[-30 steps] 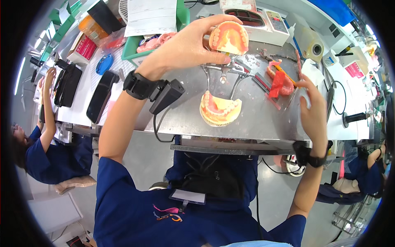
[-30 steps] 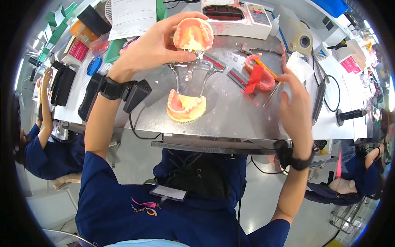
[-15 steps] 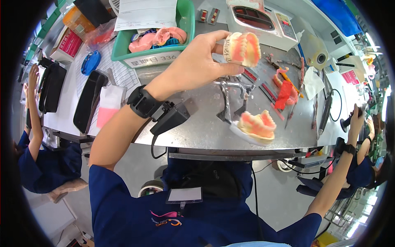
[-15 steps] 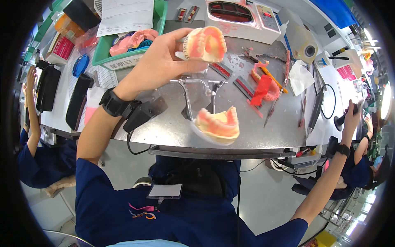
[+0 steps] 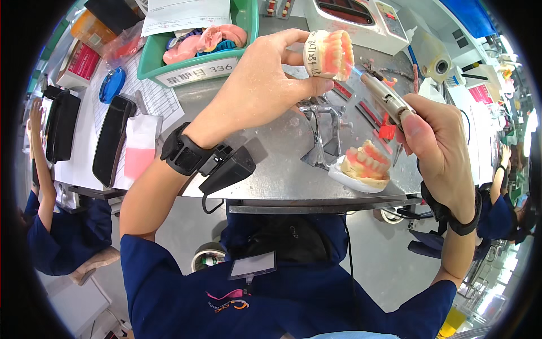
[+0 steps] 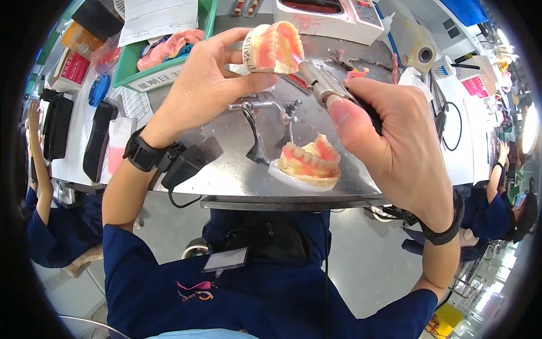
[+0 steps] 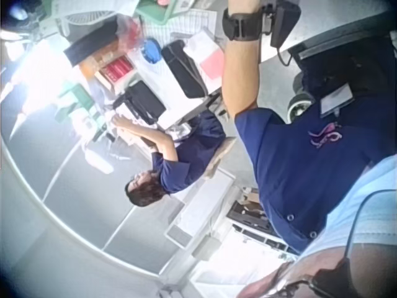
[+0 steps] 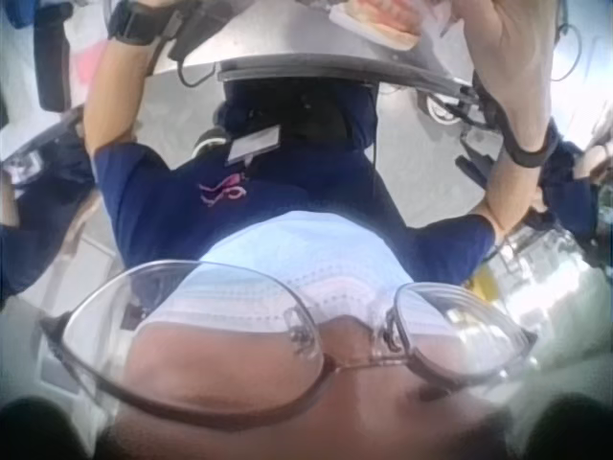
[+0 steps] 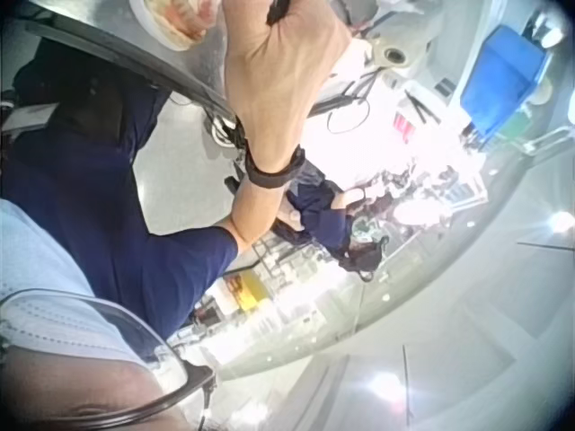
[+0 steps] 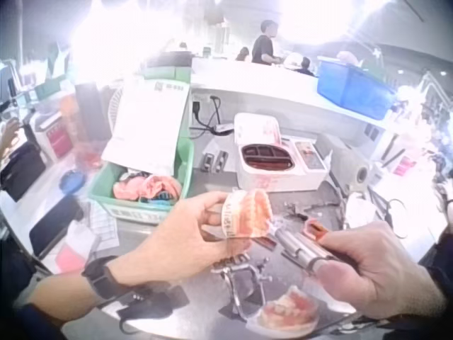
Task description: Assembling and inspecting dental denture models using precision tools.
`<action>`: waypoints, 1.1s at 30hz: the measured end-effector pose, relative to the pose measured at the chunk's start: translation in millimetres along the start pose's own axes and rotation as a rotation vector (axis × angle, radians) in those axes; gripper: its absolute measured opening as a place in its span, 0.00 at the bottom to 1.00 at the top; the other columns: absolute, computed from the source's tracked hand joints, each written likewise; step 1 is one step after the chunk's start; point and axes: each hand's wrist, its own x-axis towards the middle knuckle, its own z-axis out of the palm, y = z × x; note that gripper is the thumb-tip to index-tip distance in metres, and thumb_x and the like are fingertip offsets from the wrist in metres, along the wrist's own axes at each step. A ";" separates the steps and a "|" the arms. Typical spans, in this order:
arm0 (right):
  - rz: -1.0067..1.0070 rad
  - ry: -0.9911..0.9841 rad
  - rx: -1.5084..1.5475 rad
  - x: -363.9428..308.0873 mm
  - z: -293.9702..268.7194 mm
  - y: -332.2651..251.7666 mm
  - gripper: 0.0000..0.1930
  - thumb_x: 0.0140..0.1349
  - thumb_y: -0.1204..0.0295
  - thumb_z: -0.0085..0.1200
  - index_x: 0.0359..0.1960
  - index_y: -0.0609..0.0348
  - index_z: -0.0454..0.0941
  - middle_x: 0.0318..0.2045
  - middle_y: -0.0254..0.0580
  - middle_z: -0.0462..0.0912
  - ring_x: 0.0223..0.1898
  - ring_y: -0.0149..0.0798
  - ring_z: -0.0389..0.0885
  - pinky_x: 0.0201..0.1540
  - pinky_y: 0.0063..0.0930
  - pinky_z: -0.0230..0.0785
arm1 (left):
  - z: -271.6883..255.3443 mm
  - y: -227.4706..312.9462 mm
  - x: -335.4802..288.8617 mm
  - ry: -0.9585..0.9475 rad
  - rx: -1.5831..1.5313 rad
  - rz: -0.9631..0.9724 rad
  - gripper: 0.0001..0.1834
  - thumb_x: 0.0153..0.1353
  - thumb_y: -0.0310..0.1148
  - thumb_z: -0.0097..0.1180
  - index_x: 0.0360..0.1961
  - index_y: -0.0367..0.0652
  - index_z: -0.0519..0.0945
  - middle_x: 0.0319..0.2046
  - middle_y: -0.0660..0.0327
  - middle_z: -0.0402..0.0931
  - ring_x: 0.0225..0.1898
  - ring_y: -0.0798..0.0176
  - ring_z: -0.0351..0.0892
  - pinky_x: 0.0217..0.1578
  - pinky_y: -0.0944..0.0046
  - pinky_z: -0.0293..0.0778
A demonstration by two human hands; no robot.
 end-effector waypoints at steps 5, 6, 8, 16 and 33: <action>0.026 -0.018 -0.071 -1.7 0.4 -2.4 0.24 0.63 0.55 0.51 0.25 0.70 0.70 0.15 0.49 0.61 0.18 0.45 0.58 0.24 0.35 0.56 | -2.5 -3.2 -1.7 0.009 0.033 0.022 0.32 0.54 0.32 0.69 0.59 0.35 0.71 0.39 0.56 0.85 0.37 0.72 0.83 0.34 0.73 0.76; 0.025 -0.017 -0.072 -0.5 0.9 -3.6 0.24 0.63 0.55 0.51 0.25 0.70 0.70 0.15 0.49 0.61 0.18 0.45 0.58 0.24 0.35 0.56 | -2.8 -4.5 -1.6 -0.001 0.024 0.033 0.32 0.54 0.32 0.69 0.59 0.35 0.71 0.38 0.57 0.85 0.36 0.73 0.83 0.33 0.73 0.76; -0.022 0.010 -0.143 3.4 1.8 -6.2 0.28 0.66 0.50 0.44 0.22 0.67 0.70 0.15 0.36 0.66 0.19 0.29 0.64 0.24 0.25 0.56 | -3.6 -5.8 -1.0 -0.013 0.020 0.046 0.33 0.54 0.32 0.69 0.60 0.35 0.71 0.38 0.57 0.85 0.35 0.73 0.82 0.32 0.74 0.75; -0.091 0.016 -0.264 6.7 1.3 -14.7 0.28 0.66 0.49 0.46 0.29 0.70 0.72 0.16 0.41 0.64 0.21 0.33 0.62 0.25 0.29 0.56 | -7.9 -1.2 -1.6 -0.081 0.015 -0.026 0.32 0.57 0.30 0.67 0.61 0.37 0.69 0.40 0.61 0.83 0.32 0.76 0.79 0.27 0.76 0.70; 0.213 0.230 0.511 -55.5 24.2 5.7 0.37 0.67 0.39 0.37 0.34 0.69 0.80 0.19 0.35 0.74 0.20 0.25 0.69 0.24 0.20 0.58 | -5.9 -28.3 9.2 -0.355 -0.402 -0.124 0.23 0.67 0.31 0.57 0.58 0.32 0.70 0.50 0.55 0.79 0.47 0.58 0.84 0.46 0.66 0.81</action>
